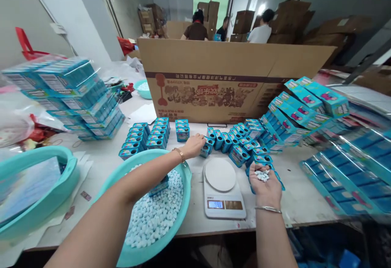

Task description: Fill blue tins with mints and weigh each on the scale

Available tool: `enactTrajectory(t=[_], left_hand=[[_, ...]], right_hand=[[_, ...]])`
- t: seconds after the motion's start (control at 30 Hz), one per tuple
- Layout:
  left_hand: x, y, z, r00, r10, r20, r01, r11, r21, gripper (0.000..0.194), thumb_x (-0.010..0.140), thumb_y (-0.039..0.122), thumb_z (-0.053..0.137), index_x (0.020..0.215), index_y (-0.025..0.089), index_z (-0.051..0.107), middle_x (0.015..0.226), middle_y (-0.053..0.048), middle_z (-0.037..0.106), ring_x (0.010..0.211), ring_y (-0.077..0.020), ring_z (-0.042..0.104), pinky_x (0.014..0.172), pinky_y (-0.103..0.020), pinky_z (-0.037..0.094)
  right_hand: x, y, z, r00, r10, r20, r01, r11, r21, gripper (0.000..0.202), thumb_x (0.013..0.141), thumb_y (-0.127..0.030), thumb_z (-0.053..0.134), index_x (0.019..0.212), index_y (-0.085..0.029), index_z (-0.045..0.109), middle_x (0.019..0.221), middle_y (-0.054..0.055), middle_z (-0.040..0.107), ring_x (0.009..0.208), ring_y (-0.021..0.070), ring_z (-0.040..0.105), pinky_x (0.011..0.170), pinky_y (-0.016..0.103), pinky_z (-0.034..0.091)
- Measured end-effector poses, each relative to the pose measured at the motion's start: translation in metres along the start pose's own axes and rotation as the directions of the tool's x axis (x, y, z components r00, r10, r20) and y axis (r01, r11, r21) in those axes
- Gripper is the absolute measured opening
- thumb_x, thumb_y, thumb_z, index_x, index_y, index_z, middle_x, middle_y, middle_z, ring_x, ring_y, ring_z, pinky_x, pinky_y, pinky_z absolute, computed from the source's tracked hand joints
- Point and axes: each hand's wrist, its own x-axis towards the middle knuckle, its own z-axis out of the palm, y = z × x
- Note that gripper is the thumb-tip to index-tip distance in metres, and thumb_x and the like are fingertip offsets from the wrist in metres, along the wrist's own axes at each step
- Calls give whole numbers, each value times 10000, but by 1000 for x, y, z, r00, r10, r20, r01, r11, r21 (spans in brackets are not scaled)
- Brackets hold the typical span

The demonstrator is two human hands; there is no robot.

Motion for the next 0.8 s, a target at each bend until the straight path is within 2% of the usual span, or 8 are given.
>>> enactTrajectory(t=[0.07,0.17,0.23,0.33,0.43,0.53,0.63,0.8], left_hand=[[3,-11,-3,998,-52,-34,52,998,-21,475,742,188,666,1192,145,519,1254,-146,560,1186,-274,502,935,-336,436],[-10,-38,-24,986,-164,-42,162,985,-51,682,735,356,714,1298,112,417,1333,-189,500,1242,-305,475,968,-359,419],[-36,-54,-42,974,-225,-9,223,971,-86,651,781,442,657,1292,111,429,1281,-193,548,1175,-305,542,919,-358,446],[-99,-60,-56,974,-221,48,225,963,-146,651,805,604,559,1284,173,469,1202,-143,622,1071,-299,613,867,-366,469],[-165,-45,-44,961,-238,142,245,969,-32,684,692,603,671,1201,164,544,1170,-165,647,1080,-366,605,890,-445,461],[-203,-28,-23,950,-262,170,267,964,-6,379,744,402,663,1058,197,611,1069,-127,697,1044,-359,630,987,-536,385],[-207,-17,-27,955,-283,83,287,958,-32,204,789,325,598,958,217,634,1004,-94,717,1017,-343,645,1064,-594,273],[-165,6,-75,974,-185,-134,171,979,-111,269,782,428,610,982,251,639,957,-46,714,1005,-306,629,1119,-565,193]], right_hand=[[2,-5,-1,1000,-2,-31,3,1000,21,360,954,-173,235,669,-204,452,505,-65,455,419,82,516,546,263,573],[6,-18,-9,995,2,-99,4,998,66,387,959,-164,184,678,-203,447,529,-56,466,430,79,530,552,256,578],[10,-24,-17,994,-8,-109,15,998,63,392,964,-176,170,692,-206,450,541,-51,474,443,85,543,560,271,586],[15,-25,-25,997,-40,-68,42,999,30,369,964,-191,196,699,-214,451,545,-51,471,446,93,539,531,271,574],[12,-14,-17,998,-19,-61,22,999,41,358,965,-196,220,693,-209,452,541,-56,464,438,88,524,519,256,561],[-2,1,1,996,47,-79,-40,996,82,370,969,-191,214,686,-199,452,523,-60,456,430,78,508,517,236,551],[-18,10,11,993,117,7,-118,990,81,365,981,-222,235,679,-190,438,504,-63,441,428,68,489,476,194,507],[-30,10,3,955,158,252,-189,976,106,317,982,-259,290,717,-193,451,495,-84,375,369,49,375,361,131,343]])
